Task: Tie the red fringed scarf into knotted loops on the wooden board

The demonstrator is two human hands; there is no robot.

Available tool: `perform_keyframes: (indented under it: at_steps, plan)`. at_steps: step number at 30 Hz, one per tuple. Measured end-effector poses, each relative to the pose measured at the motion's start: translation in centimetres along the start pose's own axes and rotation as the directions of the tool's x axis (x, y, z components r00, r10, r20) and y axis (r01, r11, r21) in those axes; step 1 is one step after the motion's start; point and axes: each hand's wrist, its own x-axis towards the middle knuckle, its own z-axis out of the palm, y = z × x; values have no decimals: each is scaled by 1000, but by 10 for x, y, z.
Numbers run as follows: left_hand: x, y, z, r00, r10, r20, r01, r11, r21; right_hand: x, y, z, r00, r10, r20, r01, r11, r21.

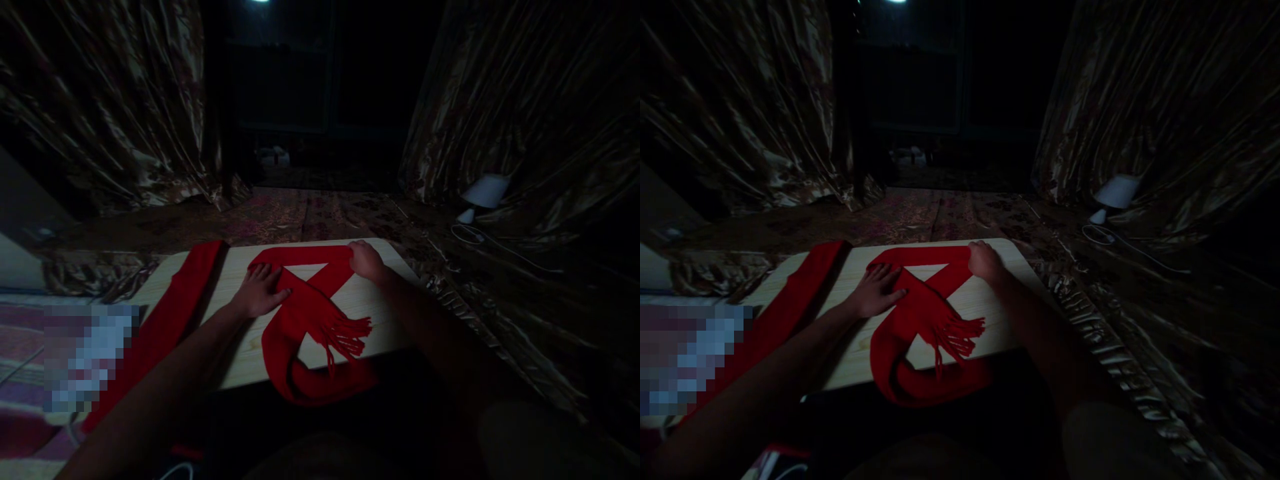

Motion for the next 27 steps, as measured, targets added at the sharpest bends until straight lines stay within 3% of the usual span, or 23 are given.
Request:
perform_keyframes:
  at_steps: [2,4,6,8,10,11,15,17,20,23,27]
  plan:
    - [-7,4,-6,991,102,-81,-117,971,-207,-23,-34,-12,981,-192,-36,195,972,134]
    - [-16,11,-12,983,146,-112,-182,864,-469,-56,-72,-24,904,-419,87,377,876,301]
    - [-24,18,-18,988,150,-41,-139,731,-668,-92,-104,-36,777,-567,274,419,790,446]
    - [-29,26,-21,974,219,62,-100,658,-747,-125,-126,-44,584,-674,452,453,733,508]
    - [-31,30,-21,939,332,93,-146,628,-765,-150,-137,-48,476,-729,492,555,683,475]
    - [-31,31,-20,923,377,82,-180,611,-771,-159,-140,-48,452,-745,491,607,660,442]
    - [-28,25,-11,881,469,-57,-327,519,-790,-183,-148,-43,439,-773,457,756,593,278]
    - [-27,20,-7,839,528,-134,-425,482,-766,-192,-153,-40,456,-764,457,792,582,182]
    - [-27,15,-4,783,586,-208,-532,458,-712,-204,-160,-40,517,-740,430,802,594,57]
    - [-27,14,-4,777,591,-216,-549,470,-691,-212,-163,-39,569,-717,402,778,628,20]
    - [-27,16,-6,796,571,-200,-523,483,-702,-217,-157,-26,595,-684,423,735,675,58]
